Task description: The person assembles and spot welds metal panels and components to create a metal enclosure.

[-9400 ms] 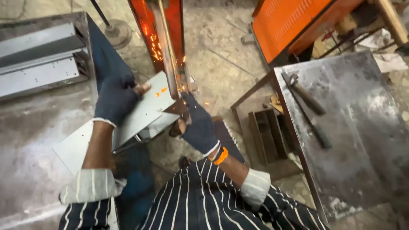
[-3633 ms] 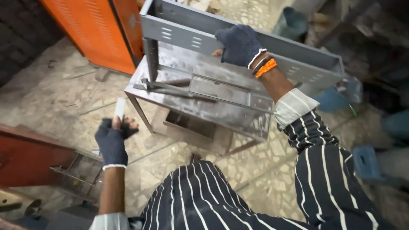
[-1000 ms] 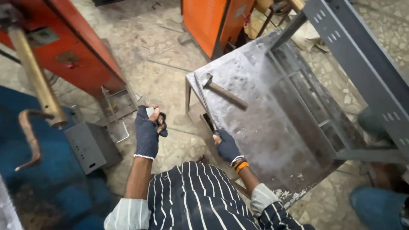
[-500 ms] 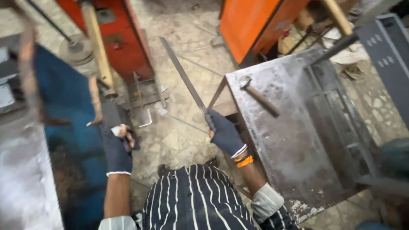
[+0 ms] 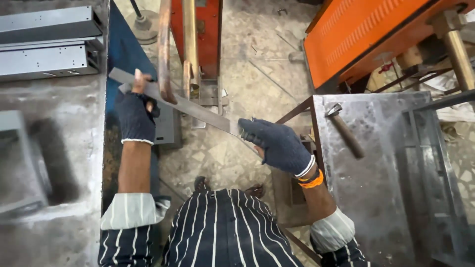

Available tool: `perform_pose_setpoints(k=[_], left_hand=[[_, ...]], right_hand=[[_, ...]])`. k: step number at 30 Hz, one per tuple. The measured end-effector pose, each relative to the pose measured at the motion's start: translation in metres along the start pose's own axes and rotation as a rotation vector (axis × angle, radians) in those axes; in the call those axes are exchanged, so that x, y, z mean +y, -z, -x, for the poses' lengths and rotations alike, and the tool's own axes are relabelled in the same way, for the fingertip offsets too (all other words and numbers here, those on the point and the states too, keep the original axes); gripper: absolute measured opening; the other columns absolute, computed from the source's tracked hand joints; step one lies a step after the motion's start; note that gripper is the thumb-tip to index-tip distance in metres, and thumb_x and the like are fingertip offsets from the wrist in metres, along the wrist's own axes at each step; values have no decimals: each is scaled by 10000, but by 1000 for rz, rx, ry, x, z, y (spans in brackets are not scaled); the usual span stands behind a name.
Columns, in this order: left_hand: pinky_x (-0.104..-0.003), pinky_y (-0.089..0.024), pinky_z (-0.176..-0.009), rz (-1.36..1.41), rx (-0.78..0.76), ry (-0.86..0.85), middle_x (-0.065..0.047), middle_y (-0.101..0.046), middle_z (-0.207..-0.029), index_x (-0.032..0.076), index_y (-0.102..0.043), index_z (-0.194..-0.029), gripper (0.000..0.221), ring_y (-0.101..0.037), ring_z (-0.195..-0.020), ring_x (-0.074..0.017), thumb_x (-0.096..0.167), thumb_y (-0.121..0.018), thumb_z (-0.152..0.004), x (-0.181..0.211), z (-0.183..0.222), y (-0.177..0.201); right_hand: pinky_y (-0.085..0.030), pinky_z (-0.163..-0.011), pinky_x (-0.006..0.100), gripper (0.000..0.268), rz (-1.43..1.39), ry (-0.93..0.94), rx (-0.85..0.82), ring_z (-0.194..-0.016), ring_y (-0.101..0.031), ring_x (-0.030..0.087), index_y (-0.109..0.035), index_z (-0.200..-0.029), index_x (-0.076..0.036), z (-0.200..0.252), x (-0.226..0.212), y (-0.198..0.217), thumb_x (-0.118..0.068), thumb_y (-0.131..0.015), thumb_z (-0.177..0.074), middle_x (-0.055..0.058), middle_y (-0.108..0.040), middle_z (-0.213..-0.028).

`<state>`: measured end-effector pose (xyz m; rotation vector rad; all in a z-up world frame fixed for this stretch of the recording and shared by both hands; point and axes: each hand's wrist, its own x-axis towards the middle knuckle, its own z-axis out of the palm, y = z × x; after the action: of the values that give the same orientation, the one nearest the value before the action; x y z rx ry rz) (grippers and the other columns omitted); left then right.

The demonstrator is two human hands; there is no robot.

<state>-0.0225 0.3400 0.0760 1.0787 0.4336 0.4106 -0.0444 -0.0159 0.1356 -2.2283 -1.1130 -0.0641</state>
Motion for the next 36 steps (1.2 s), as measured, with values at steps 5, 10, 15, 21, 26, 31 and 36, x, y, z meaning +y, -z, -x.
perform_pose_setpoints(k=[5, 10, 15, 21, 26, 31, 36], left_hand=[[-267, -332, -416, -40, 31, -51, -2, -655, -716, 51, -660, -909, 203, -503, -471, -101, 205, -781, -964, -7, 30, 5], [-265, -321, -386, -68, 54, -1, -15, -614, -624, 62, -638, -802, 243, -477, -418, -108, 194, -766, -961, -20, 45, 4], [-264, -308, -393, 96, 200, -61, -15, -565, -610, 117, -577, -762, 293, -461, -426, -108, 174, -799, -944, 0, 5, 58], [-249, -333, -393, 75, 198, 58, -10, -584, -623, 123, -603, -799, 248, -483, -438, -97, 194, -798, -936, -16, 24, 20], [-245, -347, -386, 101, 166, 67, 19, -574, -627, 143, -598, -854, 199, -495, -453, -92, 192, -782, -910, -10, 39, 11], [-263, -373, -475, 332, 87, 41, 26, -503, -664, 144, -519, -844, 338, -457, -514, -100, 188, -822, -987, -52, -25, 150], [-249, -291, -428, 67, 190, 87, 29, -453, -624, 104, -610, -873, 311, -404, -475, -77, 281, -830, -1004, -110, -28, 149]], right_hand=[[-595, -892, 289, 520, -226, -202, 33, -1052, -755, 194, -666, -1283, -98, 8, 13, 22, -21, -774, -780, 92, -772, -1170], [-598, -774, 306, 457, -34, -372, 86, -857, -784, 205, -731, -1178, -93, -5, 17, 28, -109, -871, -743, 96, -790, -976], [-574, -700, 360, 383, 115, -206, 202, -810, -757, 246, -802, -1055, -131, -58, -21, -21, -239, -936, -712, 106, -785, -941], [-611, -781, 323, 327, 60, -185, 284, -883, -783, 213, -786, -1096, -132, -18, 0, 6, -211, -882, -794, 86, -782, -1058], [-604, -715, 337, 338, 141, -351, 169, -806, -775, 208, -795, -1041, -142, -28, -12, 18, -247, -898, -736, 80, -779, -929], [-586, -741, 369, 275, 176, -251, 131, -853, -758, 202, -821, -1061, -221, -58, -50, -54, -159, -818, -792, 28, -801, -1017], [-611, -876, 353, 231, 28, -154, 243, -975, -772, 200, -807, -1042, -230, -20, -32, -16, -210, -831, -813, 10, -786, -1086]])
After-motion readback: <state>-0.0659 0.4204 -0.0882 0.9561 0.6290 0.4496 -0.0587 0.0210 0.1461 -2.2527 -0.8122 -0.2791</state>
